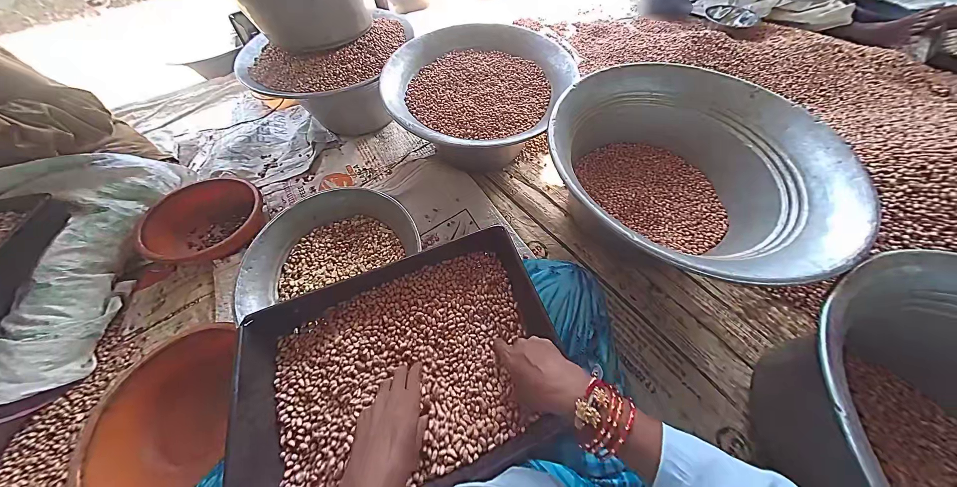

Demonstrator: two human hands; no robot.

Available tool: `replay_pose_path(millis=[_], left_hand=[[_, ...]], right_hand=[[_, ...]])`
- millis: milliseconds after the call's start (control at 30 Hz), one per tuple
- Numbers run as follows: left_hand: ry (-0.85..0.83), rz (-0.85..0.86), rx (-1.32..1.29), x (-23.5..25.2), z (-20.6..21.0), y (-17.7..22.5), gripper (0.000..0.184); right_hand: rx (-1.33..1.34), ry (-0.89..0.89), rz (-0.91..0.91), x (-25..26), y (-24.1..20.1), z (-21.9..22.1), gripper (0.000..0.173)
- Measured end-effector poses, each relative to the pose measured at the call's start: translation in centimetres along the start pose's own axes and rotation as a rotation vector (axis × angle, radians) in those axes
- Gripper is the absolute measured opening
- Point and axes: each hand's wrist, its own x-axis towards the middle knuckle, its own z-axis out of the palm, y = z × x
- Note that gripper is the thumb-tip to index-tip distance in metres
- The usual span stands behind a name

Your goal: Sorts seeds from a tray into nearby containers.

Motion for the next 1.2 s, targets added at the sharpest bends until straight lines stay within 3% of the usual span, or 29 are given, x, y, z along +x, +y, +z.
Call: replay_pose_path(millis=[167, 233, 300, 367, 467, 533, 633, 767, 867, 933, 1067, 1200], left_hand=[[-0.152, 0.141, -0.36, -0.2, 1.7, 1.5, 0.079], [-0.089, 0.151, -0.672, 0.2, 2.9, 1.2, 0.086], [-0.051, 0.081, -1.143, 0.3, 3.6, 0.9, 0.085], [0.063, -0.106, -1.511, 0.6, 3.2, 1.3, 0.074], [0.238, -0.194, -1.688, 0.8, 0.4, 0.4, 0.052], [0.342, -0.036, -1.598, 0.8, -1.0, -1.1, 0.051], [0.561, 0.276, -1.112, 1.2, -1.7, -3.8, 0.056], [0.78, 0.386, -0.526, 1.1, -0.4, -4.4, 0.038], [0.783, 0.443, -0.364, 1.4, 2.2, -2.7, 0.022], [0.77, 0.488, -0.306, 1.9, 3.7, -1.3, 0.015], [0.726, 0.559, -0.193, 3.0, 4.8, 0.9, 0.012], [0.671, 0.591, -0.078, 3.6, 5.3, 1.7, 0.009]], right_hand=[[0.088, -0.014, -0.169, -0.5, 0.2, 2.5, 0.07], [0.236, 0.035, -0.204, 0.1, -0.3, 3.0, 0.077], [0.438, 0.102, -0.283, 0.8, -0.9, 3.3, 0.078], [0.605, 0.181, -0.424, 1.5, -1.3, 3.1, 0.065], [0.708, 0.42, -0.621, 1.8, -1.8, 1.5, 0.034], [0.729, 0.539, -0.697, 1.6, -1.8, 0.0, 0.032], [0.652, 0.728, -0.707, 1.2, -1.4, -1.5, 0.032], [0.484, 0.808, -0.576, 0.5, 0.0, -2.1, 0.031], [0.325, 0.747, -0.482, 0.2, 1.0, -1.1, 0.019], [0.2, 0.591, -0.404, -0.3, 1.3, -0.6, 0.018], [0.042, 0.332, -0.304, -1.0, 1.5, 1.1, 0.02], [0.02, 0.254, -0.287, -0.6, 1.3, 3.3, 0.02]])
